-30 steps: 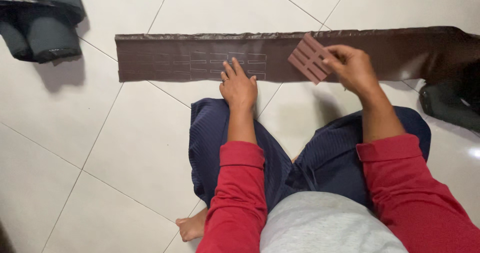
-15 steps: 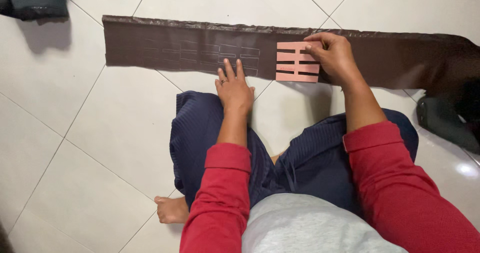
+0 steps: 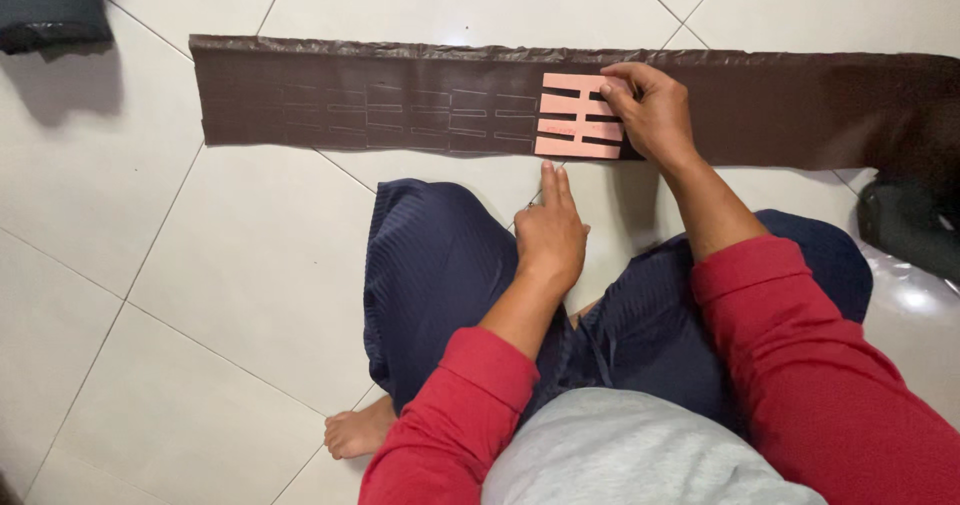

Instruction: The person sits on the floor and uses a small pointed tool to trace rectangular outlines from a pink paper template onto a long piece of dark brown fabric. The person repeatedly repositions the template along the fabric and traces the pattern multiple times.

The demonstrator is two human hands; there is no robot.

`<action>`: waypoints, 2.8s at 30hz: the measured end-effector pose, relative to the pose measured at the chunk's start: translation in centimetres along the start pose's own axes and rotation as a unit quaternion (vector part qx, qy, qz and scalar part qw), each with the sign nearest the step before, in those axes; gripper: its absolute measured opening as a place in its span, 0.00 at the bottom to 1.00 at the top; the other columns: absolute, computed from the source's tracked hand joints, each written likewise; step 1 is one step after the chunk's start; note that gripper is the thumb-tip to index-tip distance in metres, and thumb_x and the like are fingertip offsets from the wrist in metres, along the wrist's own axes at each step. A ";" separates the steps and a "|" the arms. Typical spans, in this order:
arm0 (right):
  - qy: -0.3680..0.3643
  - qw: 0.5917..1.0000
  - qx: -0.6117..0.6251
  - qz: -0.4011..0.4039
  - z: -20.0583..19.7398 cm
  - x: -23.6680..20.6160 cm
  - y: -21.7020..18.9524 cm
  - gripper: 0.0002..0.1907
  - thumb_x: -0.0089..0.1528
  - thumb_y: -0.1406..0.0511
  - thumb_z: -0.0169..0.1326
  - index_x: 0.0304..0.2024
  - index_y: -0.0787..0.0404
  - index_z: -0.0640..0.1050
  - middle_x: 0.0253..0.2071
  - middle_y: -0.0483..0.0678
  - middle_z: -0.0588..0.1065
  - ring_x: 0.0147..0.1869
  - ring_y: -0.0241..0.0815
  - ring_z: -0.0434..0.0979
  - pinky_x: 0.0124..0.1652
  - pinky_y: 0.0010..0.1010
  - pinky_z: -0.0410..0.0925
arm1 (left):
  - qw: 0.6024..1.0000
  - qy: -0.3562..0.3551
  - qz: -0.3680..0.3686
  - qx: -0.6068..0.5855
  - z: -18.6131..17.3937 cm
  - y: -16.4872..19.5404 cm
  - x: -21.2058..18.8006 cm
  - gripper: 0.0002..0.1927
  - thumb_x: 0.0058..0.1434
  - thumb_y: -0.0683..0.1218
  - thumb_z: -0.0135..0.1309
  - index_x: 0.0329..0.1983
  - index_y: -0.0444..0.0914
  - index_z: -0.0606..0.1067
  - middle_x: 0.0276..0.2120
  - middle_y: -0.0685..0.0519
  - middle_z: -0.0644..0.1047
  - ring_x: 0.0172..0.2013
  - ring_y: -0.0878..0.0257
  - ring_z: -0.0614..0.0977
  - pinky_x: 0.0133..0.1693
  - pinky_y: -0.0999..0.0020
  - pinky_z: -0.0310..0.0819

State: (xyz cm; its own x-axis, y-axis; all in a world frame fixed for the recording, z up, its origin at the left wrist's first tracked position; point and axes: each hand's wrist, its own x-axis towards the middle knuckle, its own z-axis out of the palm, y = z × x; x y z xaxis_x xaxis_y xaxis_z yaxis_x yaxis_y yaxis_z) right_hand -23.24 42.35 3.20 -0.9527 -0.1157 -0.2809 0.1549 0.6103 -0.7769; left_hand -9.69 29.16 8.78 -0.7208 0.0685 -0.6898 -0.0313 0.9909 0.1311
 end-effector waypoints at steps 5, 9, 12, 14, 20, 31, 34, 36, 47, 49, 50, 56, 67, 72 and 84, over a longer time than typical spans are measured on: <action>0.015 0.999 0.004 -0.031 1.4 0.1 -0.2 0.11 0.66 0.66 0.62 0.50 0.62 0.82 0.32 0.44 0.77 0.35 0.28 0.72 0.37 0.24 0.69 | 1.000 0.024 0.015 -0.003 0.6 -0.7 1.9 0.53 0.63 0.65 0.53 0.77 0.32 0.45 0.77 0.41 0.42 0.40 0.56 0.84 0.36 0.64 0.75; 0.009 1.000 -0.001 -0.010 1.1 -0.4 0.2 0.11 0.67 0.66 0.62 0.51 0.62 0.82 0.31 0.43 0.76 0.34 0.28 0.70 0.35 0.25 0.67 | 1.000 0.026 0.009 -0.006 1.5 -0.2 2.5 0.53 0.62 0.65 0.54 0.77 0.33 0.45 0.77 0.41 0.43 0.40 0.57 0.84 0.35 0.66 0.75; 0.002 1.000 0.017 0.021 0.8 -0.8 0.8 0.10 0.67 0.66 0.61 0.50 0.61 0.82 0.32 0.41 0.77 0.35 0.27 0.72 0.36 0.24 0.68 | 1.000 0.004 0.002 0.002 2.2 0.3 2.8 0.53 0.63 0.65 0.54 0.78 0.33 0.44 0.77 0.39 0.43 0.39 0.57 0.84 0.35 0.66 0.76; -0.001 1.000 0.024 0.011 0.7 -1.0 1.2 0.10 0.67 0.66 0.61 0.50 0.61 0.82 0.34 0.40 0.78 0.37 0.26 0.73 0.37 0.23 0.69 | 1.000 -0.008 -0.005 0.006 2.5 0.5 2.9 0.53 0.63 0.65 0.54 0.78 0.32 0.43 0.77 0.39 0.42 0.39 0.57 0.84 0.36 0.66 0.76; -0.003 1.000 0.030 -0.001 -0.3 -1.3 1.9 0.10 0.67 0.66 0.61 0.51 0.61 0.82 0.34 0.40 0.77 0.37 0.27 0.72 0.38 0.23 0.68 | 1.000 0.020 -0.017 0.006 3.1 1.3 2.7 0.54 0.61 0.65 0.55 0.77 0.32 0.44 0.77 0.39 0.43 0.40 0.57 0.84 0.35 0.67 0.76; 0.007 1.000 0.009 -0.006 0.0 -1.8 1.9 0.11 0.67 0.66 0.61 0.51 0.61 0.83 0.34 0.44 0.79 0.37 0.28 0.74 0.38 0.25 0.70 | 1.000 -0.008 -0.014 -0.001 3.2 1.8 2.5 0.54 0.63 0.64 0.55 0.77 0.32 0.44 0.77 0.36 0.43 0.37 0.56 0.85 0.31 0.66 0.77; 0.007 1.000 0.009 0.013 0.0 -1.7 1.8 0.11 0.67 0.65 0.61 0.51 0.60 0.83 0.35 0.44 0.80 0.37 0.28 0.75 0.39 0.24 0.71 | 1.000 -0.013 -0.015 0.003 3.2 1.8 2.5 0.53 0.63 0.64 0.54 0.78 0.32 0.43 0.77 0.35 0.42 0.35 0.56 0.85 0.31 0.67 0.76; 0.003 1.000 0.017 -0.001 0.0 -1.7 1.8 0.11 0.67 0.65 0.61 0.50 0.60 0.83 0.37 0.43 0.81 0.39 0.27 0.77 0.39 0.24 0.72 | 1.000 -0.017 -0.012 0.010 3.4 1.9 2.7 0.53 0.63 0.65 0.54 0.77 0.32 0.43 0.77 0.35 0.42 0.36 0.55 0.85 0.31 0.66 0.76; 0.007 1.000 0.007 -0.003 0.0 -2.0 2.0 0.11 0.67 0.66 0.62 0.51 0.61 0.82 0.36 0.44 0.81 0.38 0.29 0.77 0.39 0.25 0.71 | 1.000 -0.016 -0.017 0.011 4.3 2.0 3.1 0.53 0.63 0.64 0.54 0.78 0.33 0.43 0.77 0.36 0.41 0.38 0.56 0.85 0.32 0.66 0.76; 0.010 1.000 0.010 -0.013 -0.1 -2.0 2.2 0.11 0.67 0.66 0.62 0.51 0.61 0.83 0.38 0.44 0.81 0.39 0.29 0.77 0.39 0.25 0.71 | 1.000 -0.016 -0.016 0.010 4.2 2.1 3.0 0.53 0.63 0.64 0.54 0.77 0.33 0.43 0.77 0.36 0.41 0.38 0.56 0.85 0.32 0.66 0.77; 0.012 0.999 0.018 -0.027 -0.1 -2.0 2.2 0.11 0.67 0.66 0.62 0.51 0.61 0.82 0.39 0.44 0.81 0.40 0.29 0.78 0.40 0.24 0.72 | 1.000 -0.017 -0.016 0.011 4.1 2.1 3.0 0.53 0.63 0.64 0.54 0.78 0.33 0.43 0.77 0.36 0.41 0.37 0.56 0.85 0.32 0.67 0.77; 0.023 0.999 -0.006 -0.040 -0.1 -2.0 2.6 0.12 0.66 0.65 0.63 0.51 0.61 0.83 0.37 0.49 0.80 0.38 0.35 0.77 0.40 0.29 0.71 | 1.000 0.001 -0.018 0.016 4.5 2.2 3.1 0.53 0.62 0.65 0.55 0.77 0.33 0.44 0.76 0.36 0.42 0.37 0.57 0.85 0.32 0.67 0.75; 0.025 0.994 -0.060 -0.090 -3.3 -1.2 5.6 0.11 0.63 0.67 0.68 0.49 0.59 0.84 0.41 0.48 0.77 0.44 0.40 0.78 0.45 0.32 0.72 | 0.997 0.004 -0.011 0.082 5.1 2.9 3.2 0.51 0.64 0.64 0.53 0.77 0.30 0.48 0.76 0.33 0.42 0.27 0.63 0.83 0.26 0.70 0.72; 0.037 0.994 -0.060 -0.079 -2.3 -1.2 6.3 0.12 0.60 0.70 0.69 0.46 0.60 0.85 0.36 0.47 0.75 0.40 0.40 0.75 0.42 0.32 0.70 | 0.996 0.004 -0.002 0.089 5.3 3.3 3.3 0.50 0.64 0.64 0.53 0.76 0.29 0.49 0.76 0.31 0.41 0.27 0.63 0.83 0.25 0.70 0.72; 0.017 0.998 -0.020 -0.052 -2.2 -1.2 6.4 0.11 0.61 0.70 0.68 0.46 0.59 0.85 0.37 0.43 0.73 0.39 0.35 0.73 0.40 0.29 0.70 | 0.997 0.033 -0.022 0.071 6.8 3.3 3.8 0.51 0.62 0.61 0.56 0.77 0.31 0.48 0.75 0.31 0.41 0.28 0.62 0.82 0.27 0.69 0.73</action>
State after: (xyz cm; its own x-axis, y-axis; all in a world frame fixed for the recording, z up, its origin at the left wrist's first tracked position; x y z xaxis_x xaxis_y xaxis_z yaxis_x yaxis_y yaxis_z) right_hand -21.72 48.09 -0.24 -0.9713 -0.1542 -0.1808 0.0452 0.6271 -0.7776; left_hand -7.79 33.44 1.72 -0.7646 0.0216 -0.6441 0.0309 0.9995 -0.0031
